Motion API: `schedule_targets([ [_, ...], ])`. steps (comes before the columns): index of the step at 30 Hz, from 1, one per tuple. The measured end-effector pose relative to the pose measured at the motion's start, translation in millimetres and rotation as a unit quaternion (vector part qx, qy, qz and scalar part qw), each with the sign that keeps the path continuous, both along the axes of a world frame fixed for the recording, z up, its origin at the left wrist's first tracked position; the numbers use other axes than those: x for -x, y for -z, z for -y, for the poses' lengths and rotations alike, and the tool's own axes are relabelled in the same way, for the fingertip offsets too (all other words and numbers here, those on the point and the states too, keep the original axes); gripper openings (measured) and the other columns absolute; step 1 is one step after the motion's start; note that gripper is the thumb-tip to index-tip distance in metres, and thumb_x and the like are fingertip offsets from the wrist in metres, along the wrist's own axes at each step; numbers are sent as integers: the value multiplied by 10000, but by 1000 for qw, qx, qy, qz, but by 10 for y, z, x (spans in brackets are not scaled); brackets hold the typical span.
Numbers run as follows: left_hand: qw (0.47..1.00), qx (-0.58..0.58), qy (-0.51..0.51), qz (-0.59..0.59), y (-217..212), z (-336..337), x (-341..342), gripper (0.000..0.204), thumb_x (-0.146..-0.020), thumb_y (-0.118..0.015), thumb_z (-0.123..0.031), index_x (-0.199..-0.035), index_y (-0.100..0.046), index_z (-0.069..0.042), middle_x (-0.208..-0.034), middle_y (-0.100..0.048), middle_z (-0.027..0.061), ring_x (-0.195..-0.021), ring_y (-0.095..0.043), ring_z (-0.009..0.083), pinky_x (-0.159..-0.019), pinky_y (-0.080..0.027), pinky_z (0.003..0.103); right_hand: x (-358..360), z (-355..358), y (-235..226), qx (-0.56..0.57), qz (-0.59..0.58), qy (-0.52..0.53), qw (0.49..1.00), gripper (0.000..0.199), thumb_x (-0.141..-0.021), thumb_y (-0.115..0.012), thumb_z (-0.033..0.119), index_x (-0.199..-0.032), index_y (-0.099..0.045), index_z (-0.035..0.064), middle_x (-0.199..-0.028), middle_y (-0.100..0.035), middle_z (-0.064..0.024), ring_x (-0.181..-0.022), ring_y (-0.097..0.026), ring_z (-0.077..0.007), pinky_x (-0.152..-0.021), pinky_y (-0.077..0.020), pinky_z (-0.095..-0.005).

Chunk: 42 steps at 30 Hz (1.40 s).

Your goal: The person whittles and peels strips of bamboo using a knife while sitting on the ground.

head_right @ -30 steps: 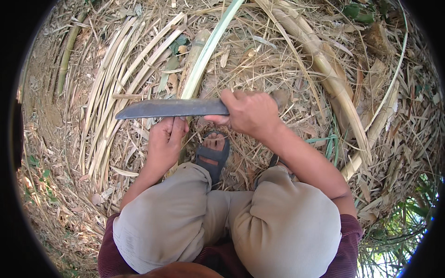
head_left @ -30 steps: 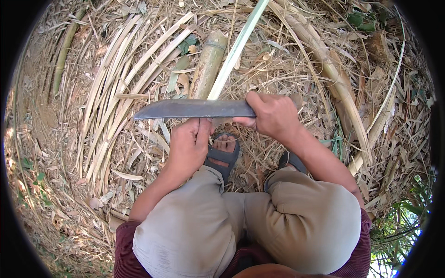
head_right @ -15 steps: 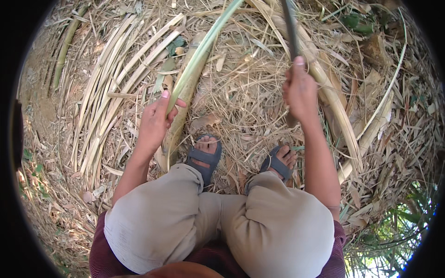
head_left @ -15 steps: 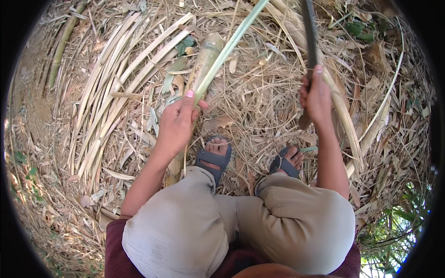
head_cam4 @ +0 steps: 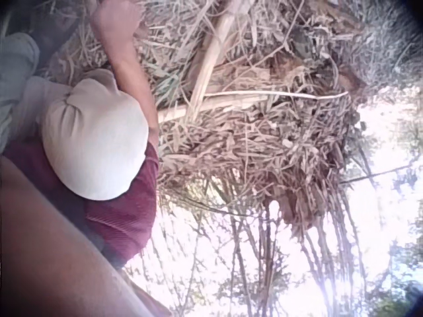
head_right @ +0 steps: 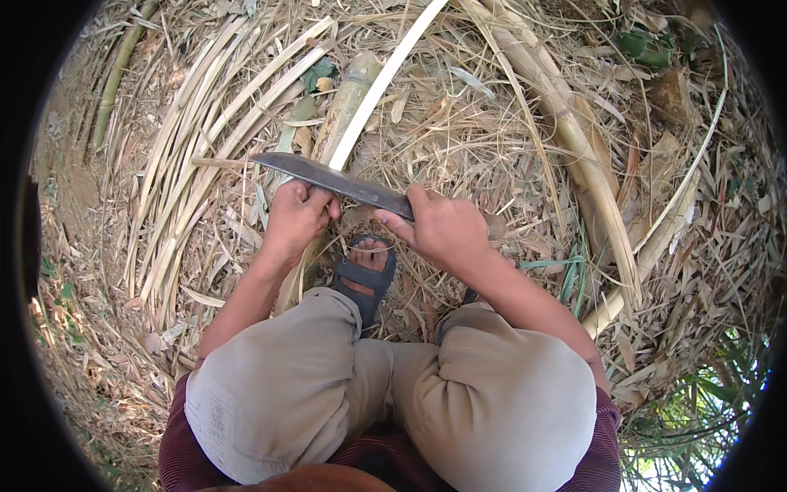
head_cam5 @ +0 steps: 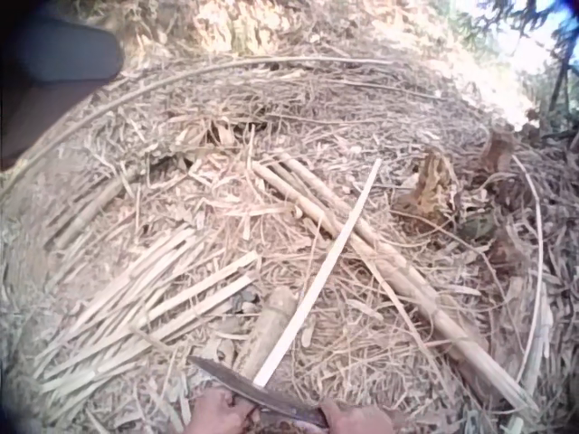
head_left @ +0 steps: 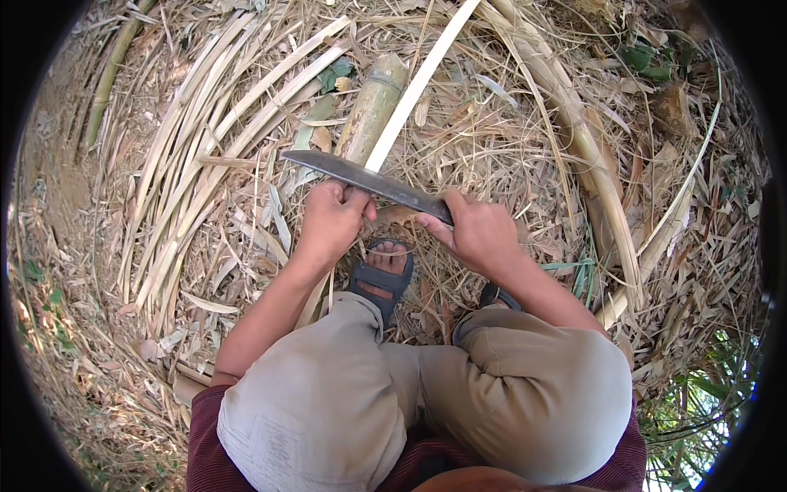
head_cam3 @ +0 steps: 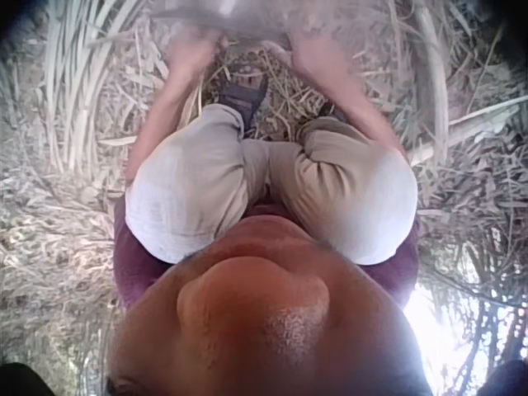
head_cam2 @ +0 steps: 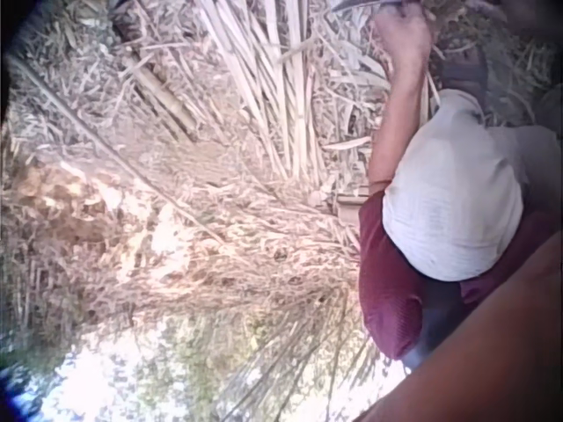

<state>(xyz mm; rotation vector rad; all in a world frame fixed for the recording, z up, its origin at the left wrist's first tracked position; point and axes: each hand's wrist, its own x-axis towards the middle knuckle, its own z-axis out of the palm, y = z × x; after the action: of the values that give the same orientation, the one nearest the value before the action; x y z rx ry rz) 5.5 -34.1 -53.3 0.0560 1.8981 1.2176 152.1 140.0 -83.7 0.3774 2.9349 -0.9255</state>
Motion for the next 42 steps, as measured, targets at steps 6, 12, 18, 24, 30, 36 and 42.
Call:
schedule_targets([
  [6,986,35,51,-155,37,111,-132,240,-942,-631,-177,-917,-682,56,-688,-639,99,-629,-544,148,-645,-455,325,133,22,13,-57,-23,-3,998,586,-890,-591,635,-801,-530,59,-605,-639,-146,-509,-654,-333,-442,-509,-433],
  [12,979,32,76,-187,-136,27,-167,243,-963,-615,-180,-912,-670,52,-674,-605,65,-621,-502,106,-604,-423,301,126,-183,221,-122,-106,-18,987,609,-825,-624,680,-777,-513,83,-603,-603,-101,-516,-648,-295,-471,-518,-398],
  [18,994,28,27,-107,-182,95,-207,250,-1005,-601,-222,-933,-671,7,-652,-536,-38,-569,-420,19,-509,-314,206,180,-833,276,-111,109,184,970,582,-979,-463,586,-956,-577,16,-727,-673,-191,-689,-682,-393,-570,-531,-463],
  [24,995,15,4,-102,-15,169,-223,245,-1009,-609,-242,-958,-670,-10,-662,-530,-53,-531,-388,0,-482,-281,186,46,-1063,156,0,41,265,963,532,-1037,-430,486,-884,-627,16,-687,-637,-272,-699,-648,-465,-638,-482,-555],
  [30,997,9,13,-69,-100,-29,-172,241,-1004,-612,-222,-954,-675,5,-709,-585,-19,-609,-465,27,-547,-353,202,99,-96,-49,-8,-49,47,998,513,-947,-558,564,-831,-532,65,-573,-606,-145,-484,-627,-342,-434,-490,-438],
  [36,987,19,49,-154,-161,135,-277,248,-1000,-613,-203,-967,-685,32,-782,-654,24,-706,-536,51,-652,-433,229,227,-193,146,-92,-87,-29,992,599,-868,-582,669,-782,-521,79,-576,-606,-107,-467,-635,-288,-406,-497,-393],
  [42,979,70,85,-170,-246,88,-217,239,-1002,-606,-197,-979,-672,32,-763,-629,7,-691,-499,41,-624,-407,229,212,-640,362,-134,-8,68,989,659,-933,-432,700,-791,-543,66,-572,-610,-93,-458,-626,-271,-402,-483,-403],
])
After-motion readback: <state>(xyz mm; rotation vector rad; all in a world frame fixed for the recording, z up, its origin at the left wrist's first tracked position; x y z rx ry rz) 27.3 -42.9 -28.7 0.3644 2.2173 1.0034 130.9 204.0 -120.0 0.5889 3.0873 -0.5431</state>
